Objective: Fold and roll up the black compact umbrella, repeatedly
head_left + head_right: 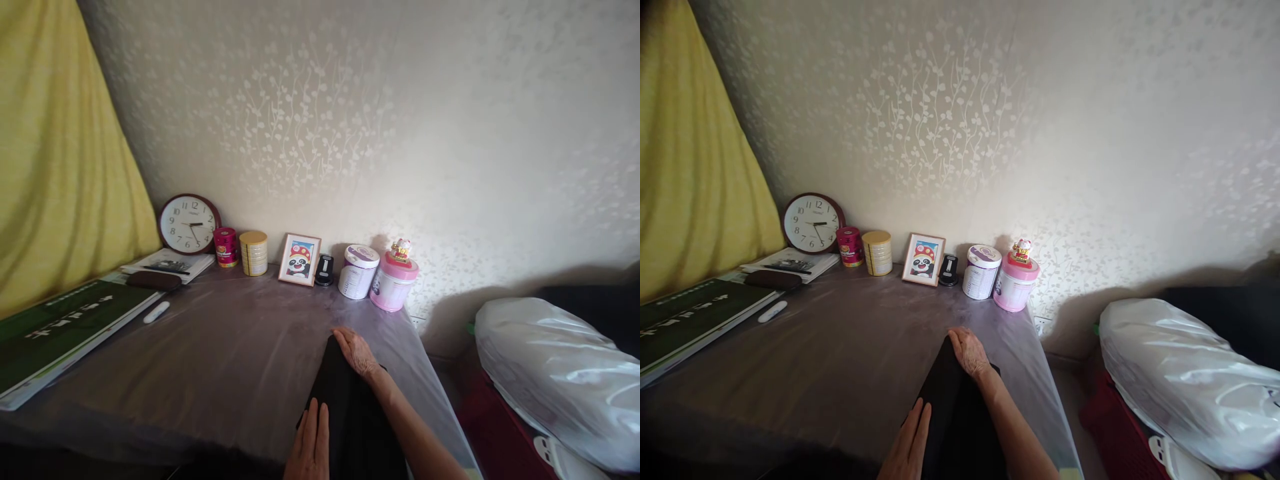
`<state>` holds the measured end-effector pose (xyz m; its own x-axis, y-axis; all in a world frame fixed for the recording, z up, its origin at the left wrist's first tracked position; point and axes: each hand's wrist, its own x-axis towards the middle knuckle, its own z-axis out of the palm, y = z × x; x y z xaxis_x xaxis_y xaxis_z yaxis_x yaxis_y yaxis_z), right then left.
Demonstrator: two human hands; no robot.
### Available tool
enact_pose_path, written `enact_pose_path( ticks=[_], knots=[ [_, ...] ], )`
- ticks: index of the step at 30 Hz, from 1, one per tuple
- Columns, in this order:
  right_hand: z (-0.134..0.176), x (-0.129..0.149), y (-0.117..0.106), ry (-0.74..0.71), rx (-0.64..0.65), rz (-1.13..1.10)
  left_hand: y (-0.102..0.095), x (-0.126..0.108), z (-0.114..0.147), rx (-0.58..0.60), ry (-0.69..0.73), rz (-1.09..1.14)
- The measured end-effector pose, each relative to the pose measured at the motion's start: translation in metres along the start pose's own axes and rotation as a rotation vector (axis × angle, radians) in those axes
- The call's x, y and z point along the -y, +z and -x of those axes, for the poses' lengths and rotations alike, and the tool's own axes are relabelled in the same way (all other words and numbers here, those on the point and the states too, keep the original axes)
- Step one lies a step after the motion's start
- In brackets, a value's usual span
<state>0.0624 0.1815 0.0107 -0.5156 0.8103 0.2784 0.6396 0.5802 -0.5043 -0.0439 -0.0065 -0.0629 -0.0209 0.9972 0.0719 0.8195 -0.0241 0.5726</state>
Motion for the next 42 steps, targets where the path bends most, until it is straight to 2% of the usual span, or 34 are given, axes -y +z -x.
enact_pose_path(
  ticks=[3, 6, 8, 10, 13, 16, 21, 24, 32, 36, 39, 42],
  knots=[
    [0.013, -0.014, -0.017, 0.161, -0.16, -0.01, -0.006, -0.003, 0.002, 0.03, -0.012, 0.014],
    [0.044, -0.03, -0.039, 0.345, -0.257, 0.006, -0.011, -0.006, 0.003, 0.065, -0.01, -0.016],
    [0.068, -0.037, -0.049, 0.467, -0.259, 0.049, -0.013, -0.008, 0.004, 0.078, -0.007, -0.04],
    [0.091, -0.039, -0.052, 0.519, -0.233, 0.024, -0.016, -0.01, 0.006, 0.078, -0.002, -0.054],
    [0.115, -0.032, -0.048, 0.606, -0.193, -0.109, -0.022, -0.014, 0.008, 0.104, -0.001, -0.074],
    [0.124, -0.021, -0.041, 0.651, -0.188, -0.219, -0.029, -0.018, 0.009, 0.145, 0.001, -0.104],
    [0.124, -0.008, -0.035, 0.558, -0.287, -0.14, -0.034, -0.018, 0.009, 0.154, 0.01, -0.108],
    [0.12, -0.003, -0.034, 0.547, -0.282, -0.156, -0.032, -0.016, 0.009, 0.155, 0.015, -0.101],
    [0.081, 0.036, -0.039, 0.467, -0.181, -0.57, -0.026, -0.016, 0.009, 0.112, 0.02, -0.136],
    [0.059, 0.05, -0.022, 0.443, -0.196, -0.654, -0.024, -0.014, 0.007, 0.081, 0.042, -0.177],
    [0.05, 0.051, -0.005, 0.466, -0.211, -0.61, -0.02, -0.01, 0.006, 0.056, 0.063, -0.18],
    [0.044, 0.05, 0.007, 0.498, -0.171, -0.534, -0.015, -0.007, 0.004, 0.035, 0.065, -0.177]
  ],
)
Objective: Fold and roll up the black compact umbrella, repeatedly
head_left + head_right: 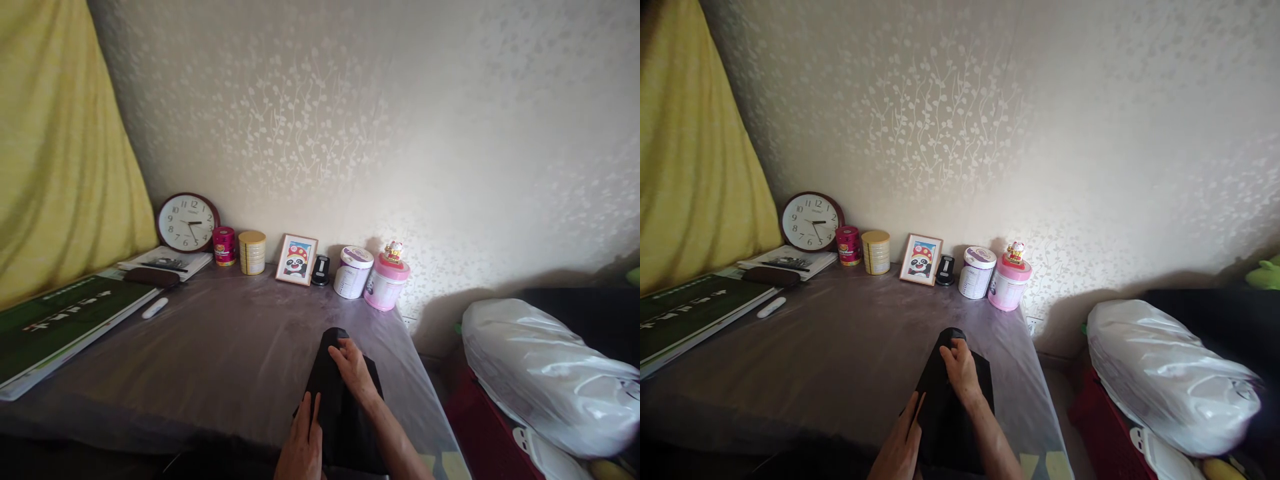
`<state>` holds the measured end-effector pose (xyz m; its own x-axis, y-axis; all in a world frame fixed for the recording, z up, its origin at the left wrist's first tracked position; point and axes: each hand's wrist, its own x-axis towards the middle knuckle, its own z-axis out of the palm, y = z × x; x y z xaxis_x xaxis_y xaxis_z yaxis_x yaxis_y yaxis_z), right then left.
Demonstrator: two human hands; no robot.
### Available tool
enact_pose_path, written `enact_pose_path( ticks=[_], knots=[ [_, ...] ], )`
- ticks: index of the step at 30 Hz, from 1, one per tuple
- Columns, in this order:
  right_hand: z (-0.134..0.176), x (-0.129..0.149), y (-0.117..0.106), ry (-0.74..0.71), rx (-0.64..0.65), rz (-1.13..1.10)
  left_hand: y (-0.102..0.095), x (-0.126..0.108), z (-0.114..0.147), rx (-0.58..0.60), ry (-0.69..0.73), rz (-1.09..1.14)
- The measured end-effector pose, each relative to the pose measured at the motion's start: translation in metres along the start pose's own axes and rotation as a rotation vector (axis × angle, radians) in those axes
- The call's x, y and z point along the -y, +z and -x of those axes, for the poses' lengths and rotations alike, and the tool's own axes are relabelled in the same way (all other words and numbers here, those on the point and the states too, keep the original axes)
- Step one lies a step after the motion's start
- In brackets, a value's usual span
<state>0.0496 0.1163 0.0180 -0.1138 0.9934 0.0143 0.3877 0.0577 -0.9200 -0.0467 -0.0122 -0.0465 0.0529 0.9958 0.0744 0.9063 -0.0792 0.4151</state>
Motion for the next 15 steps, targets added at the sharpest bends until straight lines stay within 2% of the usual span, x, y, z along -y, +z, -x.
enact_pose_path(
  ticks=[5, 10, 12, 15],
  knots=[
    [-0.003, 0.0, 0.006, 0.034, 0.127, 0.11, 0.007, 0.008, 0.001, -0.032, 0.041, 0.008],
    [0.006, 0.012, 0.007, -0.126, 0.231, 0.251, 0.012, 0.027, 0.005, -0.018, 0.087, 0.047],
    [0.012, 0.017, 0.007, -0.169, 0.234, 0.307, 0.007, 0.03, 0.007, -0.096, 0.083, 0.1],
    [0.019, 0.021, 0.008, -0.235, 0.216, 0.373, -0.007, 0.025, 0.008, -0.277, 0.064, 0.127]
  ],
)
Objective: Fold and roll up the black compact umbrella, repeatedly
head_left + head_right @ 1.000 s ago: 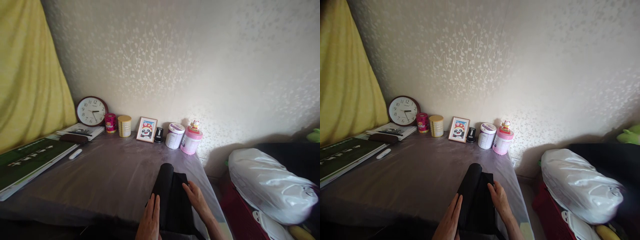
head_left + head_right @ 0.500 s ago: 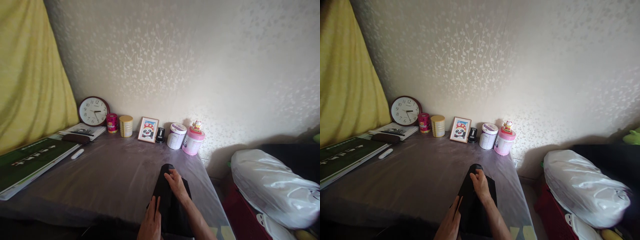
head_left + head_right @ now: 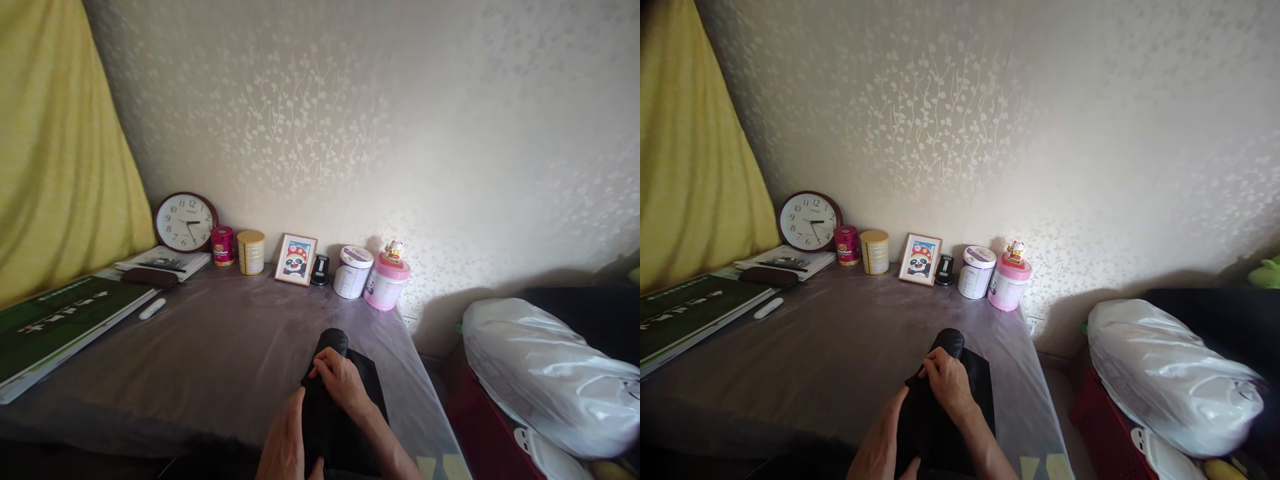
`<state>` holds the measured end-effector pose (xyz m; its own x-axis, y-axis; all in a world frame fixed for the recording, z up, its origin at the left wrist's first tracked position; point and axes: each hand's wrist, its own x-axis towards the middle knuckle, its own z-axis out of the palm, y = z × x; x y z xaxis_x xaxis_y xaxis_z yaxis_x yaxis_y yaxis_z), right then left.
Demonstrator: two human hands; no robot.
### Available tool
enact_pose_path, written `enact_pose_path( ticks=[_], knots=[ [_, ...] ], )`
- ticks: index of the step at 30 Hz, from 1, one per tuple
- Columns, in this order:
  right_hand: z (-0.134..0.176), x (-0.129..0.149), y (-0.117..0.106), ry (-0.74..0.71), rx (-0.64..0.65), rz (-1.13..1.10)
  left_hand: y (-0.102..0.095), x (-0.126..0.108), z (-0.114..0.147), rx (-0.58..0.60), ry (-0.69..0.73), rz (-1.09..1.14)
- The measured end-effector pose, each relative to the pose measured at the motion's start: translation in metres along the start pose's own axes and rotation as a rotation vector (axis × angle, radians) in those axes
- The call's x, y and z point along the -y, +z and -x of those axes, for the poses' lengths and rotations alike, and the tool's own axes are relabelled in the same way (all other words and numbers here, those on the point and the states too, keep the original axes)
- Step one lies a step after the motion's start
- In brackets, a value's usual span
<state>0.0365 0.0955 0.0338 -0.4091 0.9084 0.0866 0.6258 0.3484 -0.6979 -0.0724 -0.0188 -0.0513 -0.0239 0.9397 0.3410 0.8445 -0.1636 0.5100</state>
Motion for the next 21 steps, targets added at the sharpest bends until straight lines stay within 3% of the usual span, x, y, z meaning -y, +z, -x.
enact_pose_path(
  ticks=[3, 6, 11, 16, 21],
  knots=[
    [0.004, 0.002, 0.001, -0.032, 0.005, 0.027, -0.012, -0.014, -0.005, -0.124, 0.023, -0.061],
    [0.005, 0.003, 0.0, -0.059, 0.022, 0.064, -0.016, -0.024, -0.01, -0.173, 0.108, -0.099],
    [0.008, 0.006, -0.003, -0.15, 0.07, 0.1, 0.001, -0.016, -0.01, -0.032, 0.221, -0.139],
    [0.019, 0.003, -0.009, -0.275, 0.123, 0.022, 0.024, -0.011, -0.002, -0.036, 0.037, -0.156],
    [0.022, -0.012, -0.012, -0.385, 0.029, 0.043, 0.026, -0.015, 0.001, 0.008, -0.007, -0.184]
  ],
)
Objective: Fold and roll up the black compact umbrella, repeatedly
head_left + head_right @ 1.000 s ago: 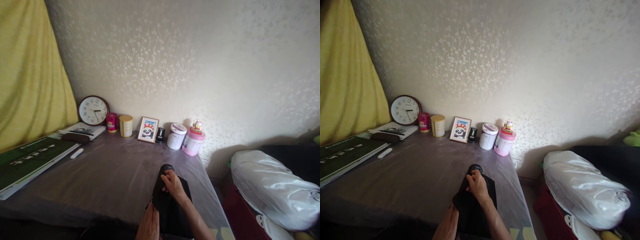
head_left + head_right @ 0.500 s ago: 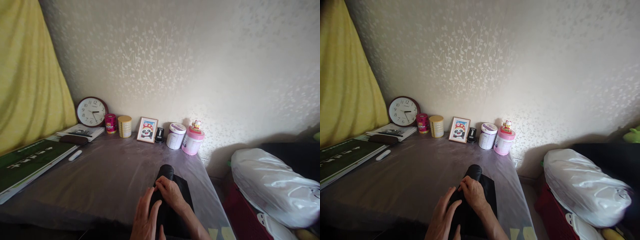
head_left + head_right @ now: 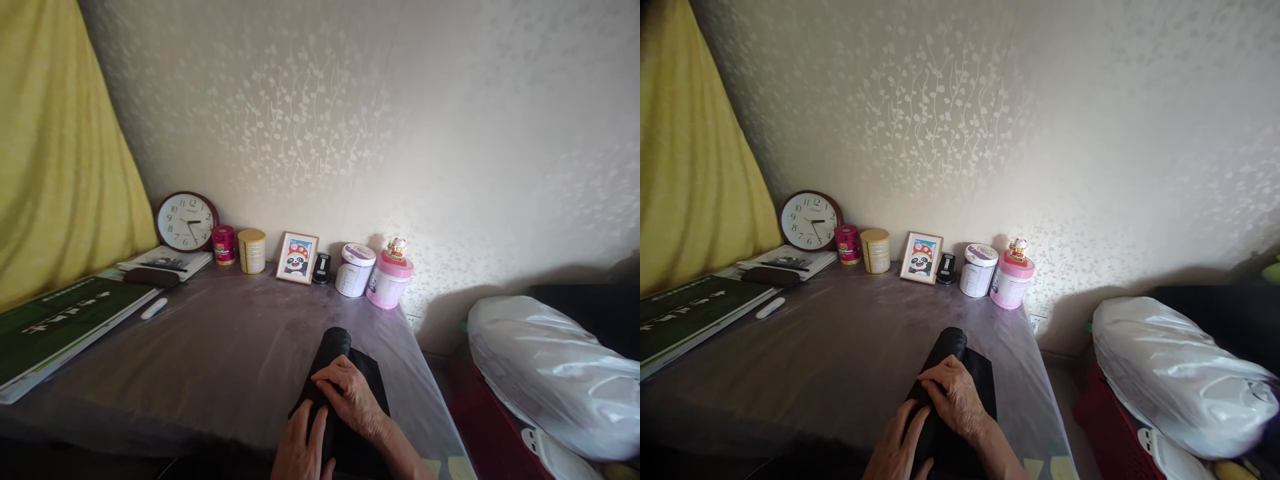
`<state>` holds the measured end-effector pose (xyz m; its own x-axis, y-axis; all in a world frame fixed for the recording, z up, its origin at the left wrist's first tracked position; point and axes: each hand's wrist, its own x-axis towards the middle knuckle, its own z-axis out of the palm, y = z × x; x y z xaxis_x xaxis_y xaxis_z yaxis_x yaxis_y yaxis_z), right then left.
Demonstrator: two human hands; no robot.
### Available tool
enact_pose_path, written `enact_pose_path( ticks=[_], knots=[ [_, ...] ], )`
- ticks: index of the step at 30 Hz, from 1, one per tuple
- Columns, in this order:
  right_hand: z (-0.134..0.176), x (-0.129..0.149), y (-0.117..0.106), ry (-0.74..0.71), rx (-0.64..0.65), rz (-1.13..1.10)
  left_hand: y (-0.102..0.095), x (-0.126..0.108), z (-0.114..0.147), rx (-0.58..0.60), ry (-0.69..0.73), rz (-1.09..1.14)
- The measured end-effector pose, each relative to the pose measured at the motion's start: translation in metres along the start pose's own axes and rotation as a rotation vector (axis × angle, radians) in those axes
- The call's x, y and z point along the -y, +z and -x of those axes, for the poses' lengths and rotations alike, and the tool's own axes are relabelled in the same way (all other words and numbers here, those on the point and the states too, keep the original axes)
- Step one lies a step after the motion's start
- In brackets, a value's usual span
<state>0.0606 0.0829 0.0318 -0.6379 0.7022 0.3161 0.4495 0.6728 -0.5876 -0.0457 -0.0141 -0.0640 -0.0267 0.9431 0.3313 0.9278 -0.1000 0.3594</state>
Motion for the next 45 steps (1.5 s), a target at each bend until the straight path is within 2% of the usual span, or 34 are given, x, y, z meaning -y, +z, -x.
enact_pose_path(
  ticks=[4, 12, 19, 22, 26, 30, 33, 36, 40, 45],
  knots=[
    [-0.006, -0.015, 0.004, -0.104, 0.018, 0.116, 0.0, 0.001, -0.001, 0.008, 0.014, 0.005],
    [-0.034, -0.051, 0.007, -0.109, 0.007, 0.216, 0.006, 0.002, -0.003, 0.084, 0.009, 0.075],
    [-0.056, -0.071, 0.004, 0.026, -0.014, 0.207, -0.014, 0.001, -0.009, 0.277, -0.017, 0.184],
    [-0.059, -0.075, 0.0, 0.125, -0.081, 0.176, -0.018, -0.002, -0.01, 0.269, -0.037, 0.18],
    [-0.041, -0.087, -0.015, 0.329, -0.283, 0.104, -0.014, -0.005, -0.008, 0.228, -0.049, 0.179],
    [0.003, -0.101, -0.037, 0.544, -0.401, 0.117, -0.017, -0.004, -0.008, 0.241, -0.054, 0.221],
    [0.035, -0.105, -0.047, 0.639, -0.404, 0.161, -0.024, -0.003, -0.01, 0.284, -0.034, 0.262],
    [0.055, -0.099, -0.046, 0.726, -0.377, 0.051, -0.03, -0.006, -0.011, 0.301, -0.035, 0.263],
    [0.061, -0.082, -0.042, 0.803, -0.315, -0.131, -0.033, -0.011, -0.012, 0.301, -0.078, 0.209],
    [0.058, -0.067, -0.042, 0.755, -0.311, -0.13, -0.039, -0.014, -0.012, 0.327, -0.077, 0.184]
  ],
)
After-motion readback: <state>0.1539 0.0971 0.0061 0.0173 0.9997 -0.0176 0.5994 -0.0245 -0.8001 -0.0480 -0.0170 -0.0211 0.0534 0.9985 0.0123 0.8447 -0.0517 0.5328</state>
